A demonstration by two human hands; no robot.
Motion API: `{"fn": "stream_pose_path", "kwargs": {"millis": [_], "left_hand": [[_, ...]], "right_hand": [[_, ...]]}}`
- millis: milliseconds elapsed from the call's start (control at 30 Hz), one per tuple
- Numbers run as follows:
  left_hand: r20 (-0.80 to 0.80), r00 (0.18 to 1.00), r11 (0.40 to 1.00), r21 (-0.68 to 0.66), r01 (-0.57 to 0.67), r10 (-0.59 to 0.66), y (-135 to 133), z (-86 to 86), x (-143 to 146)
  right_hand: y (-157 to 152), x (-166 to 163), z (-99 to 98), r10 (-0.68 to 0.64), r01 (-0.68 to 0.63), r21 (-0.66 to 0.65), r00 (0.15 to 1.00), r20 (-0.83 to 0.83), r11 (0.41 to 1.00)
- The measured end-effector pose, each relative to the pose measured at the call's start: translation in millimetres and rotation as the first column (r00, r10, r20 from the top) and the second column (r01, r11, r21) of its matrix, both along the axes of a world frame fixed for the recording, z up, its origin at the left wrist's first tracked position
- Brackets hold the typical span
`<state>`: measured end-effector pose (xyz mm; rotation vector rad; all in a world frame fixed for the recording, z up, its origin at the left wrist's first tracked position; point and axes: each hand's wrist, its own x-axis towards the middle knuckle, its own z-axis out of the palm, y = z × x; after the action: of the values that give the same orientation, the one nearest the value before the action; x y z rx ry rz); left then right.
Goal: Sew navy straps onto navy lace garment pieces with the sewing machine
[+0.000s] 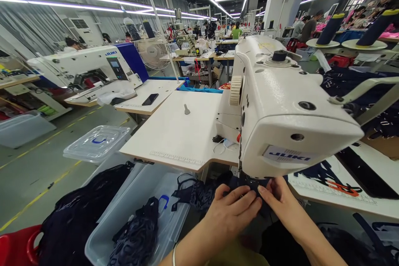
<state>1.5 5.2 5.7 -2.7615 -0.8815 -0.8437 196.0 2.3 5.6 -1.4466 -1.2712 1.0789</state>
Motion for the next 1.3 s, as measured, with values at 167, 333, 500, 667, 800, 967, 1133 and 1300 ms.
{"fn": "stream_pose_path", "kwargs": {"millis": [167, 333, 500, 667, 800, 967, 1133, 1300], "left_hand": [[-0.057, 0.996, 0.996, 0.066, -0.064, 0.068, -5, -1.0, 3], [-0.031, 0.982, 0.978, 0.095, -0.184, 0.187, -3, 1.3, 13], [-0.052, 0.973, 0.972, 0.079, -0.220, 0.225, -1, 1.6, 17], [-0.038, 0.969, 0.965, 0.110, -0.238, 0.243, -1, -1.0, 20], [-0.012, 0.970, 0.965, 0.101, -0.242, 0.244, 0, -1.9, 22], [0.013, 0.969, 0.964, 0.105, -0.245, 0.245, -1, -3.3, 24], [0.042, 0.966, 0.960, 0.113, -0.257, 0.254, 0, -7.0, 28], [0.030, 0.956, 0.948, 0.123, -0.295, 0.293, 0, -13.3, 30]], "right_hand": [[14, 7, -1.6, -0.053, 0.047, 0.044, 0.989, 0.140, 0.998], [37, 9, 4.2, -0.048, 0.016, 0.107, 0.953, 0.299, 0.994], [51, 8, 4.0, -0.115, 0.037, 0.218, 0.927, 0.357, 0.975], [57, 11, -4.3, -0.166, 0.024, 0.323, 0.892, 0.420, 0.946], [62, 17, -12.1, -0.151, 0.000, 0.317, 0.879, 0.453, 0.948], [63, 20, -18.6, -0.155, -0.001, 0.321, 0.875, 0.459, 0.947], [61, 15, -18.5, -0.163, -0.008, 0.344, 0.870, 0.466, 0.939], [63, 12, -14.1, -0.168, -0.024, 0.368, 0.861, 0.481, 0.929]]}}
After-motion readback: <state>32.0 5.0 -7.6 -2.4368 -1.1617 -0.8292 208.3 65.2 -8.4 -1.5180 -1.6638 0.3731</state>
